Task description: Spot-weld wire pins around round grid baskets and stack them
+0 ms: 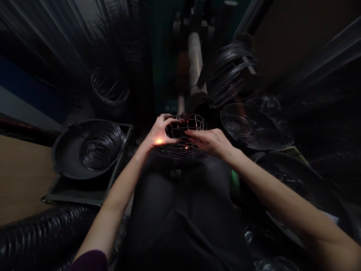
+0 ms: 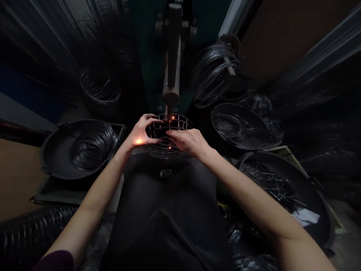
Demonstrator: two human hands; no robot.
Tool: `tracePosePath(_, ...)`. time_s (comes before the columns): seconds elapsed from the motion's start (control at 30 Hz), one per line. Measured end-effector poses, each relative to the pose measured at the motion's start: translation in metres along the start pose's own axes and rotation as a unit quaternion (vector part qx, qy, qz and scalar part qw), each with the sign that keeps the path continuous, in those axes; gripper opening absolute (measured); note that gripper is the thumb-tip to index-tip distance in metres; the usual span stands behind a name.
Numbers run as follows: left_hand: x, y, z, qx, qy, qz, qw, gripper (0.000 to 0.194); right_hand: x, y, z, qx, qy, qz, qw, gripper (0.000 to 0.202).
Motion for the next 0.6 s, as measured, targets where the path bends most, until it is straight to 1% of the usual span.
tracePosePath(0.07, -0.001, 0.0, 0.0, 0.011, -0.005, -0.008, 1.0, 0.067, 0.0, 0.003, -0.007, 0.03, 0.025, 0.019, 0.999, 0.029)
tracePosePath(0.13, -0.002, -0.001, 0.002, 0.013, -0.006, -0.017, 1.0, 0.067, 0.002, 0.007, -0.011, 0.07, 0.065, 0.023, 0.995, 0.023)
tracePosePath(0.2, -0.006, -0.001, 0.008, 0.013, -0.005, -0.022, 1.0, 0.067, 0.006, 0.011, -0.011, 0.106, 0.098, 0.024, 0.989, 0.017)
tracePosePath(0.27, -0.012, -0.002, 0.015, 0.018, -0.007, -0.02, 1.0, 0.068, 0.012, 0.014, -0.005, 0.127, 0.12, 0.033, 0.984, 0.015)
tracePosePath(0.47, -0.022, -0.007, 0.03, 0.021, -0.001, -0.011, 1.0, 0.07, 0.025, 0.017, 0.01, 0.124, 0.134, 0.108, 0.977, 0.011)
tracePosePath(0.6, -0.029, -0.012, 0.043, 0.024, -0.005, -0.007, 1.0, 0.068, 0.035, 0.022, 0.02, 0.138, 0.178, 0.125, 0.966, 0.008)
Point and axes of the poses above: each hand's wrist, its own z-axis towards the middle knuckle, its own y-axis out of the palm, x = y × z, the point moved 3 cm from there along z, towards the middle knuckle, and after that the axes turned 9 degrees about -z, right-handed, at the moved point
